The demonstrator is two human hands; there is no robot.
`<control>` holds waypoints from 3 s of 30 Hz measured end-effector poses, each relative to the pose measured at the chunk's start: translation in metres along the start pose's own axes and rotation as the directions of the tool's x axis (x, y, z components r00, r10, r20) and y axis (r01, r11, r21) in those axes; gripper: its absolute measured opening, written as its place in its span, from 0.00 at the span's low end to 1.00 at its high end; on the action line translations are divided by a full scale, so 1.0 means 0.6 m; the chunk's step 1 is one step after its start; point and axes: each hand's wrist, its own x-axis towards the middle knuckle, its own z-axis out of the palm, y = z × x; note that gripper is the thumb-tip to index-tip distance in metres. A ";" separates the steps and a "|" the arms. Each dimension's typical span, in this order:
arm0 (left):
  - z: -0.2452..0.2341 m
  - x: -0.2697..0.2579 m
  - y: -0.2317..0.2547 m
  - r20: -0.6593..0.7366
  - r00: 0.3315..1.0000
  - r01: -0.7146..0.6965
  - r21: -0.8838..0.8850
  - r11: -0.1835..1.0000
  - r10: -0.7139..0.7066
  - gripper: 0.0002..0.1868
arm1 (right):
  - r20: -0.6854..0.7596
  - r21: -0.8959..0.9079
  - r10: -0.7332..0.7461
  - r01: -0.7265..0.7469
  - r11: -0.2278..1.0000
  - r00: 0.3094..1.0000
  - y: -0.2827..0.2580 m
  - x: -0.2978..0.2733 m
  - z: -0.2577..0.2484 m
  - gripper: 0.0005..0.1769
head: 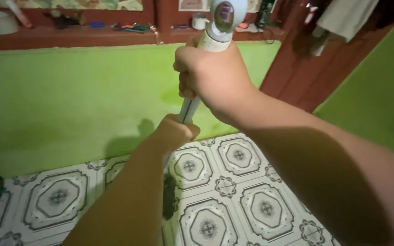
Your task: The person mops a tiled floor using a mop with a white handle and dark head. They move the mop back and forth across the floor in a small room with green walls, a wooden door, and a wall-mounted shelf with various items.
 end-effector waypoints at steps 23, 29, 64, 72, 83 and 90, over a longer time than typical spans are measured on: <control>0.004 0.063 0.057 -0.003 1.000 0.016 0.096 0.995 -0.016 0.05 | -0.234 0.113 0.075 -0.050 0.992 0.969 0.010 0.071 -0.017 0.14; -0.011 0.084 0.070 -0.034 0.999 0.027 0.078 0.997 -0.024 0.05 | -0.233 0.129 0.025 0.006 0.992 0.972 0.024 0.106 -0.010 0.15; 0.099 0.065 0.023 -0.098 0.994 0.044 0.025 0.999 -0.042 0.07 | 0.081 0.039 -0.037 0.034 0.999 0.996 0.082 0.021 -0.124 0.13; 0.208 -0.052 0.112 -0.020 0.987 0.160 -0.054 0.986 -0.161 0.03 | 0.083 0.030 0.019 -0.022 0.999 0.996 0.018 -0.040 -0.236 0.15; 0.278 -0.047 0.127 -0.015 0.996 0.091 -0.017 0.996 -0.092 0.08 | -0.136 -0.039 0.094 -0.100 0.994 0.986 0.003 -0.068 -0.289 0.09; 0.257 0.005 0.114 -0.032 0.999 0.020 -0.008 1.000 -0.020 0.12 | -0.220 -0.106 0.222 -0.249 0.963 0.950 -0.025 -0.051 -0.252 0.08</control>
